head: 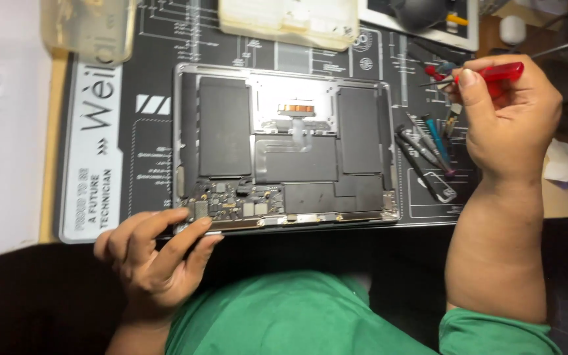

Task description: Technician is using a precision screwdriver to secure a metal bracket over a connector near the laptop hinge.

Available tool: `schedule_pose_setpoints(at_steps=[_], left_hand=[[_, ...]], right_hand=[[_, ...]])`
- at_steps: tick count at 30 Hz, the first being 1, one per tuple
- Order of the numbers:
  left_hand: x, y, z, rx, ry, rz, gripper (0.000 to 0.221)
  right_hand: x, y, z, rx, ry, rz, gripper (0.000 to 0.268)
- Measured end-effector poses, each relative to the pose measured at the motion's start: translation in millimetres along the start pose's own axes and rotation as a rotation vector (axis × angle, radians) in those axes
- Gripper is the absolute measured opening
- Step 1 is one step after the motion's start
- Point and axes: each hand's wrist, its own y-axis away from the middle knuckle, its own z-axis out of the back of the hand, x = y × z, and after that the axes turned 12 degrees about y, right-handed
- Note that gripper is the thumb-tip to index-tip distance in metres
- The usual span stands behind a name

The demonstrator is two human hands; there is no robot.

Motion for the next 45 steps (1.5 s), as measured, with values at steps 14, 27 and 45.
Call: schedule_pose_setpoints(at_steps=[14, 27, 45], left_hand=[[15, 13, -14, -0.107, -0.008, -0.077, 0.026], [1, -4, -9, -0.137, 0.021, -0.065, 0.036], [-5, -116, -4, 0.261, 0.715, -0.163, 0.025]], right_hand=[[-60, 18, -3, 0.005, -0.035, -0.155, 0.005], [-22, 24, 3, -0.052, -0.187, -0.126, 0.009], [132, 52, -91, 0.268, -1.164, -0.617, 0.014]])
